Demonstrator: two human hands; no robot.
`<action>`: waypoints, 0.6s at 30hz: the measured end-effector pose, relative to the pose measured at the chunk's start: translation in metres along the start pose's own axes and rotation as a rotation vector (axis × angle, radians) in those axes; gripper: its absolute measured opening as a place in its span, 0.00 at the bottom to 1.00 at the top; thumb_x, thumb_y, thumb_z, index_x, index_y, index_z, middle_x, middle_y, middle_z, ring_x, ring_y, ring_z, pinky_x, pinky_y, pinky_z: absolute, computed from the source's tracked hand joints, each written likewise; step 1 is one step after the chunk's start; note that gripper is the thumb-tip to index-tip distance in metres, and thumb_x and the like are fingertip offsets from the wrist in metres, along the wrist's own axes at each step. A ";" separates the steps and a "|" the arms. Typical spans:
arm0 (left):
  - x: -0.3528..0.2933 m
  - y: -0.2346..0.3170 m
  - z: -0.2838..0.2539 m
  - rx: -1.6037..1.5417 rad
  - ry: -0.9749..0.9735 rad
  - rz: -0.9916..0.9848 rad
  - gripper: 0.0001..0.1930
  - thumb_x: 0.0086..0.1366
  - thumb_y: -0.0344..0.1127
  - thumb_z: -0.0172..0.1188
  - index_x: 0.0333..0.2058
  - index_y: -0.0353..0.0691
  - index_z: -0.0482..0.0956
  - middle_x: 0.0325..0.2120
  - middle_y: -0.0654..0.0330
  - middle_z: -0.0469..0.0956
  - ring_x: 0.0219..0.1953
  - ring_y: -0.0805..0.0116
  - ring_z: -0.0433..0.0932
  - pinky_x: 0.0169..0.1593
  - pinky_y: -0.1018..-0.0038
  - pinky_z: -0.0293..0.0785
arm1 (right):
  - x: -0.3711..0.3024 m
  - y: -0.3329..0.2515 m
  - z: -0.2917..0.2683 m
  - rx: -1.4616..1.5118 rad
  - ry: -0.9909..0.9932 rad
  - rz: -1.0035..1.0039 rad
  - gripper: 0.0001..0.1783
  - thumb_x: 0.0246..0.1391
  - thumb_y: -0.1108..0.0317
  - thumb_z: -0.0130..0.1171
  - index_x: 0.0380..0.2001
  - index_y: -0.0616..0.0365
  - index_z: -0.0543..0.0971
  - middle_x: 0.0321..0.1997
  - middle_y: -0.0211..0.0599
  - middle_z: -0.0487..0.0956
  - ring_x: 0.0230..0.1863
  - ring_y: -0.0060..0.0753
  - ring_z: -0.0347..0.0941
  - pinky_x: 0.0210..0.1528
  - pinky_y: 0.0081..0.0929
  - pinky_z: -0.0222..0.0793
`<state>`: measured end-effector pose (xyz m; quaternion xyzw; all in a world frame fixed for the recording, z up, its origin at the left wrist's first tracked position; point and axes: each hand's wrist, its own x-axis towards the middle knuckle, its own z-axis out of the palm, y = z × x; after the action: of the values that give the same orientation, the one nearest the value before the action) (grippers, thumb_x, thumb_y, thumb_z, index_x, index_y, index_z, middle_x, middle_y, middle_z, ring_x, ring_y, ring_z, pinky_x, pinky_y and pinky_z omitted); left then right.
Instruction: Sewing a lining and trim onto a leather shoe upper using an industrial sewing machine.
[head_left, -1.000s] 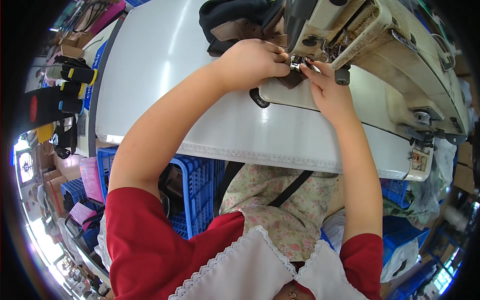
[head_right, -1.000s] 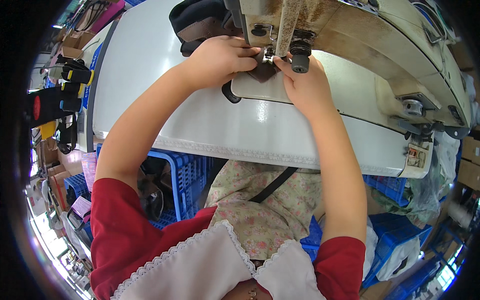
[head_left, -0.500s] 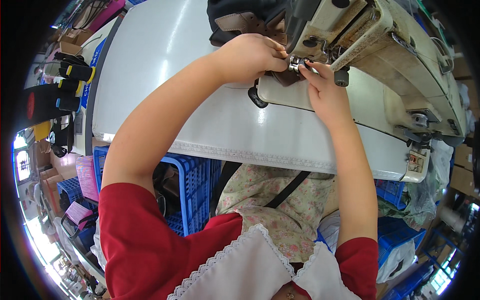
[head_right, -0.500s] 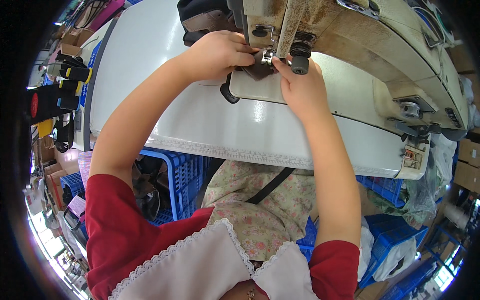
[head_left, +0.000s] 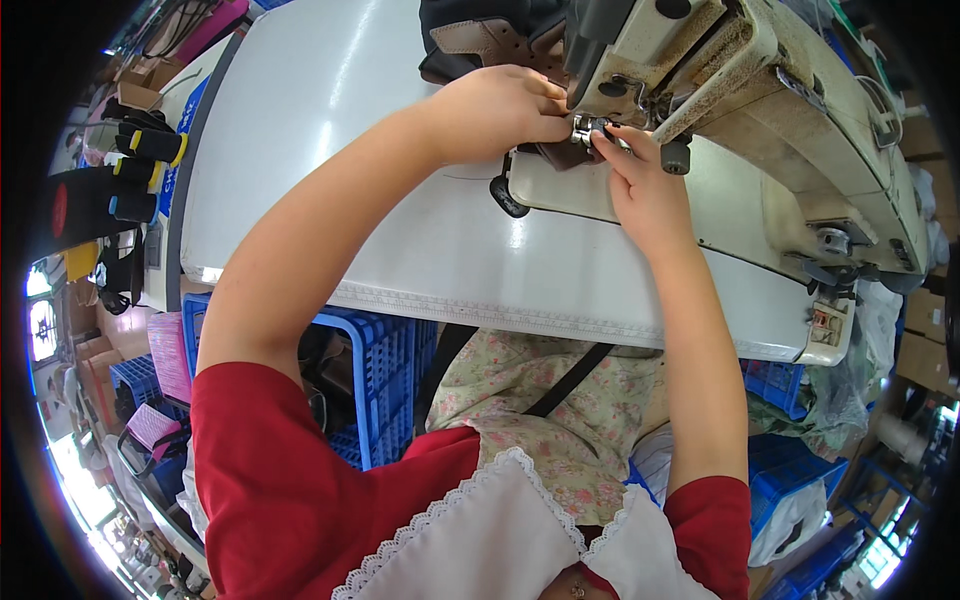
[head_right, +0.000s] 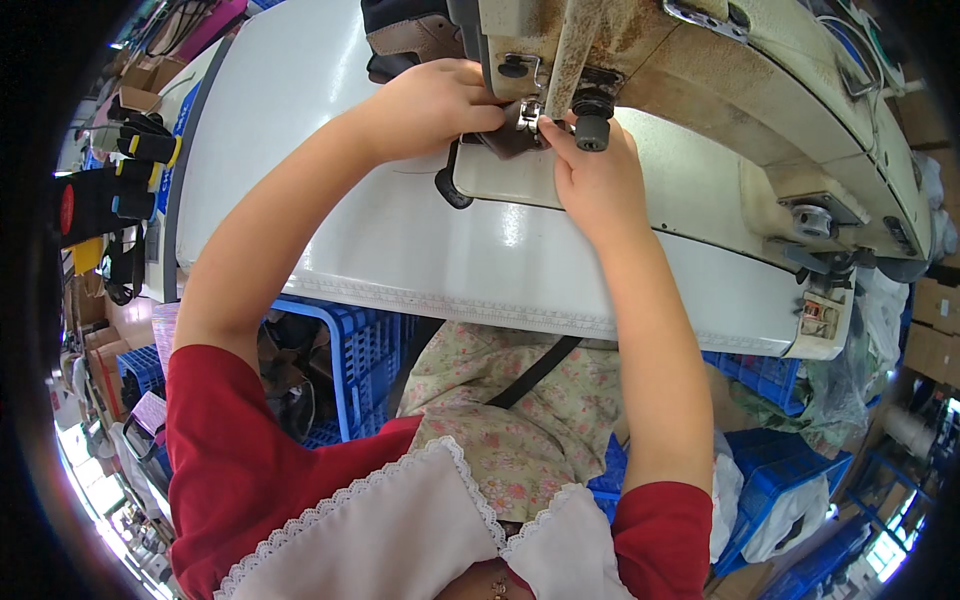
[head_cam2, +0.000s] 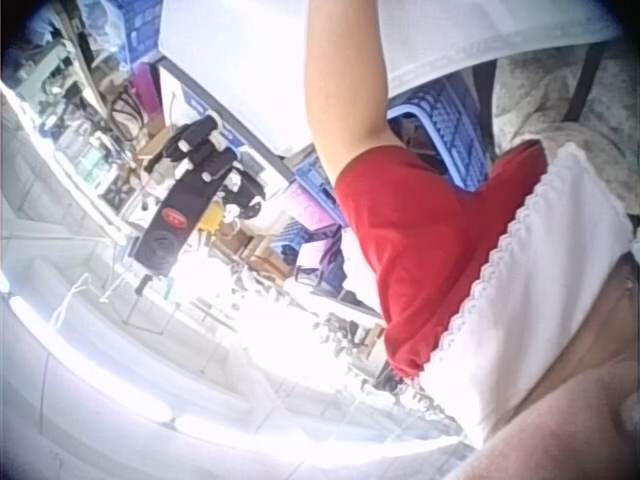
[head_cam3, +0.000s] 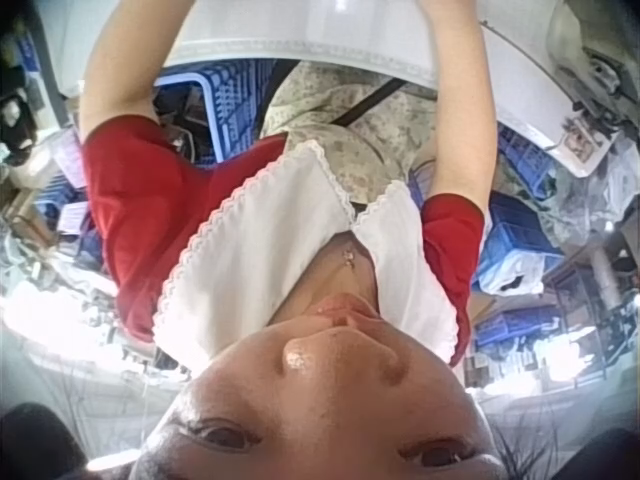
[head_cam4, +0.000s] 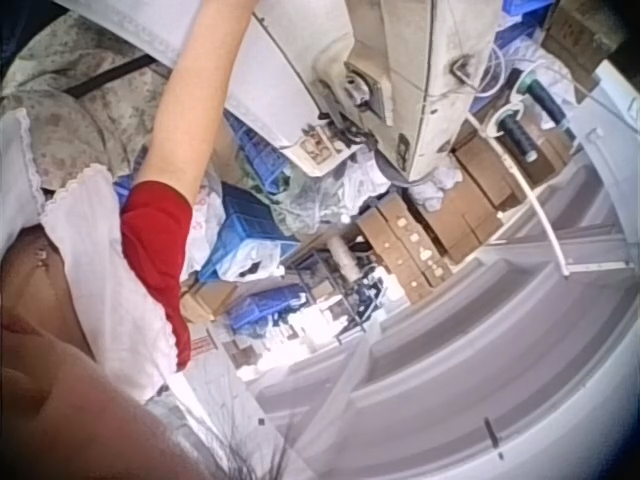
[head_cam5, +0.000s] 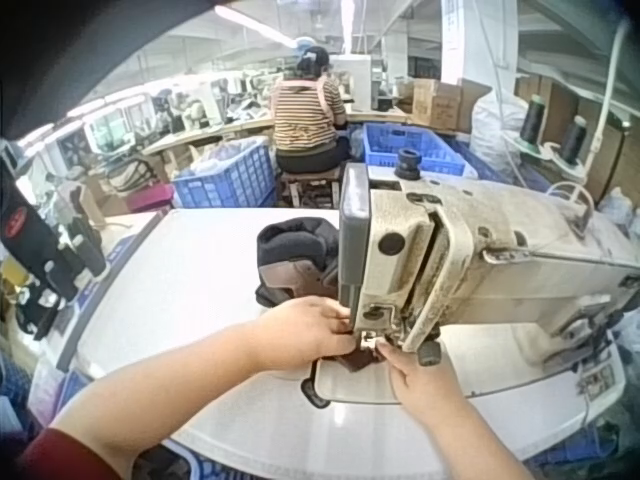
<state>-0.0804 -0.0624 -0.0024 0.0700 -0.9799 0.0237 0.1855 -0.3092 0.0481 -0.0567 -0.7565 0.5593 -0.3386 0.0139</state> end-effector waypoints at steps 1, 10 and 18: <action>0.001 0.005 -0.001 0.075 -0.077 -0.022 0.15 0.50 0.25 0.62 0.40 0.42 0.79 0.44 0.60 0.81 0.54 0.60 0.75 0.60 0.65 0.69 | 0.000 0.000 0.000 -0.001 -0.002 -0.004 0.21 0.49 0.76 0.61 0.46 0.41 0.83 0.45 0.42 0.79 0.45 0.48 0.75 0.48 0.44 0.72; 0.006 0.081 0.025 0.003 0.146 -0.589 0.12 0.58 0.39 0.64 0.39 0.40 0.84 0.51 0.55 0.79 0.59 0.58 0.72 0.68 0.55 0.60 | 0.012 0.004 -0.010 0.060 -0.043 -0.008 0.20 0.43 0.78 0.60 0.40 0.45 0.86 0.39 0.42 0.80 0.41 0.49 0.75 0.44 0.43 0.72; -0.001 0.073 0.040 -0.087 0.238 -0.561 0.09 0.60 0.35 0.64 0.37 0.38 0.84 0.49 0.52 0.80 0.58 0.57 0.73 0.68 0.55 0.59 | 0.011 0.011 -0.009 -0.028 -0.138 -0.011 0.21 0.54 0.77 0.54 0.48 0.44 0.84 0.51 0.37 0.81 0.50 0.41 0.78 0.50 0.31 0.73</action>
<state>-0.1043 0.0071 -0.0412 0.3267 -0.8937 -0.0625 0.3013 -0.3215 0.0371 -0.0488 -0.7813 0.5575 -0.2778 0.0398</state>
